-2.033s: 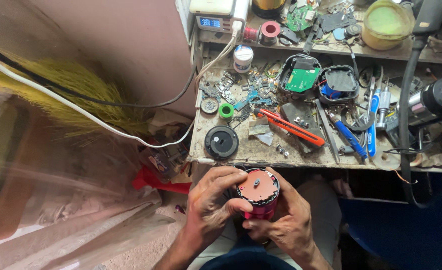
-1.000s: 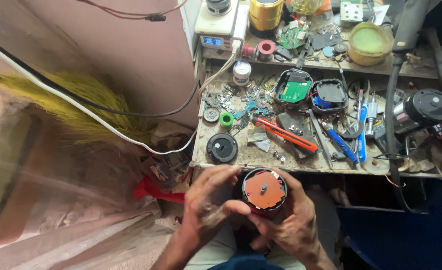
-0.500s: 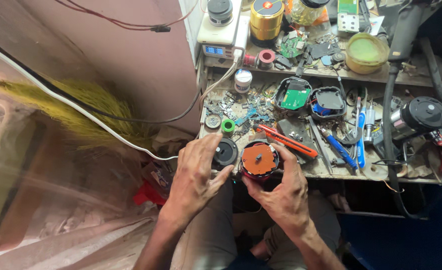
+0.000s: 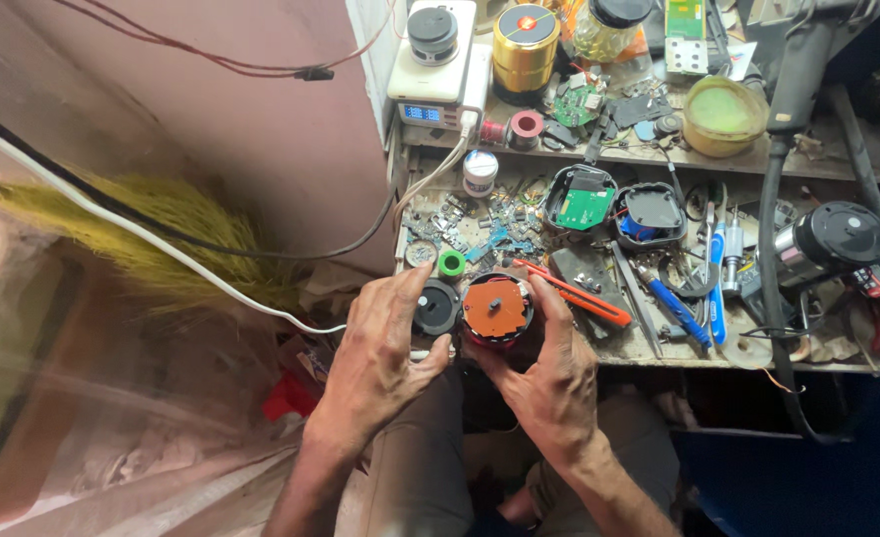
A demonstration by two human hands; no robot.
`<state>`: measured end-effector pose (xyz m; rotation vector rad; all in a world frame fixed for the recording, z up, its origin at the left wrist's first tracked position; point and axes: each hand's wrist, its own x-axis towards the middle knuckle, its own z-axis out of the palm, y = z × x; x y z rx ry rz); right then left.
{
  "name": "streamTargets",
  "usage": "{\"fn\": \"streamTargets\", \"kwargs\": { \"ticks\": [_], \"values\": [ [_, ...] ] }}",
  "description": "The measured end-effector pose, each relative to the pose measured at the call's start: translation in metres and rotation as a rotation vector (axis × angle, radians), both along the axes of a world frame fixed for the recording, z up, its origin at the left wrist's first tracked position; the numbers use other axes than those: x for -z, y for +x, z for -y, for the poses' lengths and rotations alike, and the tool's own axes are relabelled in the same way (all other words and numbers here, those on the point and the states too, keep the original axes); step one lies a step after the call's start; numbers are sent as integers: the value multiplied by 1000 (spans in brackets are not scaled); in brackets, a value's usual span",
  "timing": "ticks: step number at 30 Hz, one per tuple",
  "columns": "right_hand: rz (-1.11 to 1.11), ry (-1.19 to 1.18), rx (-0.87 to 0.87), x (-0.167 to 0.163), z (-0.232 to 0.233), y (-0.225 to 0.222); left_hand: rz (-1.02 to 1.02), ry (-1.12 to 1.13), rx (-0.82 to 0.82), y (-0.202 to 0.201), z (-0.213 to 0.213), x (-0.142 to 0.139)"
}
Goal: The person disassembles a small round speaker at a cluttered workbench, using a screwdriver to remove its back cover and then working on the internal components with tweezers and pliers, handling small parts one at a time on the bench.
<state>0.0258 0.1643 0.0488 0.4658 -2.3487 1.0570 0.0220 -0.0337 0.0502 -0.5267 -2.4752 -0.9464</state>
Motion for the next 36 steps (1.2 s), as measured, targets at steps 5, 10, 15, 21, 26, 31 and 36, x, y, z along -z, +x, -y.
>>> {"fn": "streamTargets", "kwargs": {
  "ticks": [5,10,15,21,26,31,36],
  "values": [
    [8,39,8,0,-1,-2,24,24,11,1,0,-3],
    [-4,61,28,-10,-19,16,12,63,38,8,3,-8],
    [98,-193,203,-23,-66,29,-27,117,25,25,4,-10],
    [129,71,245,-23,-72,28,-154,205,-3,45,-19,-6],
    [144,324,258,-7,-46,12,-138,220,65,51,-39,-1],
    [89,345,281,5,-39,3,-87,209,129,52,-53,7],
    [125,288,293,3,-42,9,-68,219,150,44,-66,22]
  ]
}}
